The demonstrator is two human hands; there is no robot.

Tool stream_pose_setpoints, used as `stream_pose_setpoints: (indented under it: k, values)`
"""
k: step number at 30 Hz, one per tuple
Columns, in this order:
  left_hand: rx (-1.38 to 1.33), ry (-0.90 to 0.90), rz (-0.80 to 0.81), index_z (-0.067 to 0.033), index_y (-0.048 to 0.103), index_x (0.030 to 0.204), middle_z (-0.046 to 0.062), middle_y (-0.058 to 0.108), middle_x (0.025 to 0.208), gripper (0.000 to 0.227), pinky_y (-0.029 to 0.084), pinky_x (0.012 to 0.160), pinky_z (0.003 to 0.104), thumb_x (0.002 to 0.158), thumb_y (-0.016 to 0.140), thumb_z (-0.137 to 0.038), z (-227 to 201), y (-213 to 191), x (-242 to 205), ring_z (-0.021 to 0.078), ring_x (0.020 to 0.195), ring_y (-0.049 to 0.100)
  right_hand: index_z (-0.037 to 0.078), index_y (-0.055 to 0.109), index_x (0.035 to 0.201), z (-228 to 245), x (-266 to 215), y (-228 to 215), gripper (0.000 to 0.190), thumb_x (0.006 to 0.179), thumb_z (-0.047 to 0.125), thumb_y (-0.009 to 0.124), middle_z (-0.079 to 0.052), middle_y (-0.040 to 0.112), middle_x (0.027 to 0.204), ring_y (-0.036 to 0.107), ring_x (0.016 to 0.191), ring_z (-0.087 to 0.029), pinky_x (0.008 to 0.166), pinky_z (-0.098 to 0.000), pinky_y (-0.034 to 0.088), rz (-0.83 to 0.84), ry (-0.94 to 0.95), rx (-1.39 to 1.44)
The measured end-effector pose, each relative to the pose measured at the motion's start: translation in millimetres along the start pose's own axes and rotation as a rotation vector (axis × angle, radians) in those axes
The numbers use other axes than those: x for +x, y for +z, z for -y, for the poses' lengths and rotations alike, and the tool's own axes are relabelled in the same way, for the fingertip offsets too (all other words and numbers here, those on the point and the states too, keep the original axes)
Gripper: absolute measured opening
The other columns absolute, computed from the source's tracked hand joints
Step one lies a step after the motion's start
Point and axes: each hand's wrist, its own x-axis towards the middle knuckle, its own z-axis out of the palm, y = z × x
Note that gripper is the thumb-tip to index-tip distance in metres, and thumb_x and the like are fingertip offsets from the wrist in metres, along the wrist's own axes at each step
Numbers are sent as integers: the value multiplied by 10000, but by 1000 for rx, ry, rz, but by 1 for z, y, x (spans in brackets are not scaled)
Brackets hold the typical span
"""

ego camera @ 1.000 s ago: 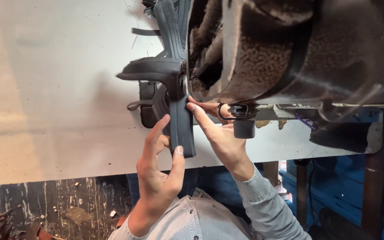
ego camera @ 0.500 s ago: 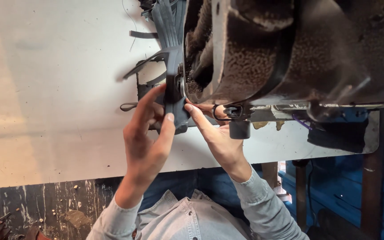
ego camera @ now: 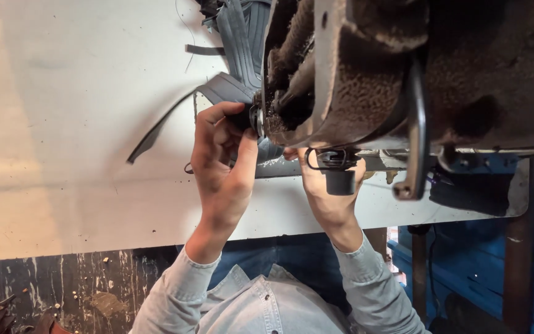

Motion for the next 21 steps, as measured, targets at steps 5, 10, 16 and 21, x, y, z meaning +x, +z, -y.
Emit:
stream_pose_setpoints:
  k: [5,10,16,21]
  values:
    - [52,8,31,-55,498,1346,-30,641,1127,305,466,860,184,1076,608,33,0,-7,1,28,991,580,-32,625,1072,-108,-13,-45,68,1011,-53,646,-102,728,985,712,896,-184,860,-321,598,16,-125,-299]
    - [140,29,101,-19,554,1359,-27,575,1035,304,435,839,176,1077,550,94,-5,-11,12,28,920,526,-24,614,1112,-212,-4,-128,43,1083,-50,596,-82,682,998,645,887,-163,887,-300,555,195,-844,-2204]
    - [622,302,146,-98,541,1348,71,647,1107,364,496,945,234,1038,512,90,-12,-10,22,126,1021,625,-4,623,1138,-152,-7,-108,136,1012,-47,654,-94,697,1018,682,894,-157,853,-270,568,234,-649,-1523]
    - [944,24,465,-143,570,1422,104,637,815,626,443,882,402,812,647,-27,-54,-28,46,257,764,606,13,631,1159,-46,2,-79,224,954,-44,702,-105,709,1036,714,899,-152,825,-246,578,258,-472,-969]
